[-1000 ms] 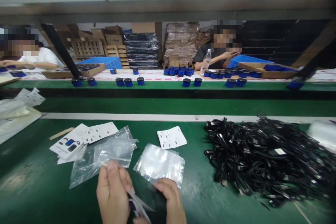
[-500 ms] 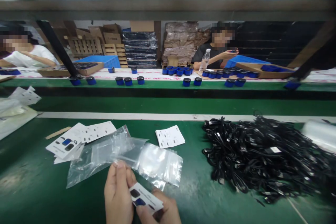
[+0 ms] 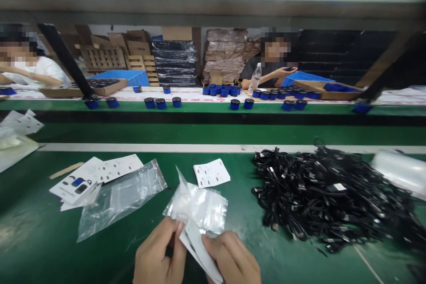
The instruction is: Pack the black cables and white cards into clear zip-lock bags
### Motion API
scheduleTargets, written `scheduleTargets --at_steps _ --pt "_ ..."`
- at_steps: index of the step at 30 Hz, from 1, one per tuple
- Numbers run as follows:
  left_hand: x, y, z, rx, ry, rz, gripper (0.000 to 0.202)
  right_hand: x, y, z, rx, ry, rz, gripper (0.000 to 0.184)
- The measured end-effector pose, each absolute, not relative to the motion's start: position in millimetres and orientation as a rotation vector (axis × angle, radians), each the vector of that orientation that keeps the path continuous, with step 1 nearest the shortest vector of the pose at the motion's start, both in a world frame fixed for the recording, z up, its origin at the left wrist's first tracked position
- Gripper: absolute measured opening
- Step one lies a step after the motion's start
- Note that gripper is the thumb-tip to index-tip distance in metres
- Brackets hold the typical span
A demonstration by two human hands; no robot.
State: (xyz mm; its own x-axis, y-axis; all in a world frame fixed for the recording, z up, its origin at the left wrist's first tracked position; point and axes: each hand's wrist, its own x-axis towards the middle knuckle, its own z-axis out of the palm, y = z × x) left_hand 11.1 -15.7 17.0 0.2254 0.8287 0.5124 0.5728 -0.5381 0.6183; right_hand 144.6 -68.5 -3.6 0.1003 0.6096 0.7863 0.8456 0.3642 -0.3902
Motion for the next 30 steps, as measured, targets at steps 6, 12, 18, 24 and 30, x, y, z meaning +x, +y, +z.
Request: scheduleTargets --at_steps 6,12,18,24,30 --pt "15.3 -14.9 18.2 2.543 1.214 1.202 0.022 152.0 -74.5 -7.8 -1.516 -1.695 -0.285 0.031" --pt "15.9 -16.2 12.4 2.561 1.131 1.134 0.02 145.8 -79.5 -6.7 -1.655 -1.765 -0.324 0.034" --pt "20.0 -21.3 7.7 2.496 1.102 1.168 0.027 138.5 -78.4 -15.0 -1.523 -1.612 -0.239 0.03" --pt "24.7 -22.9 9.1 2.31 1.025 1.138 0.027 137.4 -74.9 -20.4 -1.33 -1.509 -0.191 0.029" --pt "26.6 -27.9 0.1 2.276 1.073 1.167 0.029 144.3 -85.8 -18.4 -1.605 -1.709 -0.391 0.033"
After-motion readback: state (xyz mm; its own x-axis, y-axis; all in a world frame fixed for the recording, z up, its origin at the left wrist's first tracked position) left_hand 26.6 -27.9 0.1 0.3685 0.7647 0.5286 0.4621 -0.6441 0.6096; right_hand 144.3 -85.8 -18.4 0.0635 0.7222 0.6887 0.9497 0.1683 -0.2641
